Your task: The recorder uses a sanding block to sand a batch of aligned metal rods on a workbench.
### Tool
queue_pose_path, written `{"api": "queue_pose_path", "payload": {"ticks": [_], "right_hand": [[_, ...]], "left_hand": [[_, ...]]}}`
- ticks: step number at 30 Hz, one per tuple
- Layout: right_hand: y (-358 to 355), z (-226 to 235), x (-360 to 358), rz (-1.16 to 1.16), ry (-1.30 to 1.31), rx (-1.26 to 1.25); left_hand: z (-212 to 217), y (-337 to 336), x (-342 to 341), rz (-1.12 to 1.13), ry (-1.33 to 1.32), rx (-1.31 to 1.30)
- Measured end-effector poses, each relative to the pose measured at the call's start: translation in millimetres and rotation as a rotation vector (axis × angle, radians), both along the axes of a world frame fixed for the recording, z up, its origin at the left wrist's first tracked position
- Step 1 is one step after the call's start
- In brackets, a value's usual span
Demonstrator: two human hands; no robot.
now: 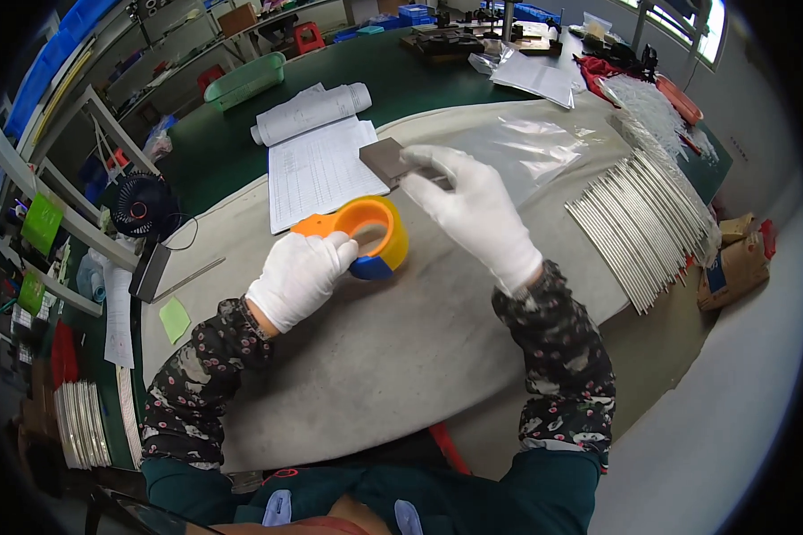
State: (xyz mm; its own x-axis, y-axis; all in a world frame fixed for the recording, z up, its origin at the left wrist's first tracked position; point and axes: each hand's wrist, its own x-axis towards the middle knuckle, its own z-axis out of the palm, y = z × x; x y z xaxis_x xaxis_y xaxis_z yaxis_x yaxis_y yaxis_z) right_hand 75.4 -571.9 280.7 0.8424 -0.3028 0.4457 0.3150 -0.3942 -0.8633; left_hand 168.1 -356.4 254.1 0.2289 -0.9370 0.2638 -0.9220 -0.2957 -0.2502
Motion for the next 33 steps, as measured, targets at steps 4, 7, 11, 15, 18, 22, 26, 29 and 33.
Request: {"api": "queue_pose_path", "payload": {"ticks": [4,7,11,15,18,22,26,29,33], "right_hand": [[21,58,-127,0.13,-0.386,-0.689],[47,26,-163,-0.094,-0.806,-0.97],[57,72,-225,-0.216,-0.248,-1.076],[41,71,-238,-0.184,-0.528,-1.192],[26,31,-202,-0.562,-0.565,-0.968],[-123,-2,-141,-0.842,-0.274,-0.915],[-253,-64,-123,-1.182,0.538,-0.892],[-277,-78,-111,-1.221,0.823,-0.884],[-291,-85,-100,-1.295,0.86,-0.896]], "left_hand": [[39,-7,27,0.04,-0.077,-0.266],[26,12,88,0.211,-0.212,-0.263],[-8,3,135,0.421,-0.076,-0.055],[-18,5,128,0.455,0.021,-0.183],[-34,23,112,0.308,-0.073,-0.411],[-49,12,51,0.167,0.333,-0.497],[-59,5,-3,0.017,0.343,-0.383],[-60,4,-10,0.003,0.307,-0.365],[-64,7,-5,0.009,0.329,-0.382]]}}
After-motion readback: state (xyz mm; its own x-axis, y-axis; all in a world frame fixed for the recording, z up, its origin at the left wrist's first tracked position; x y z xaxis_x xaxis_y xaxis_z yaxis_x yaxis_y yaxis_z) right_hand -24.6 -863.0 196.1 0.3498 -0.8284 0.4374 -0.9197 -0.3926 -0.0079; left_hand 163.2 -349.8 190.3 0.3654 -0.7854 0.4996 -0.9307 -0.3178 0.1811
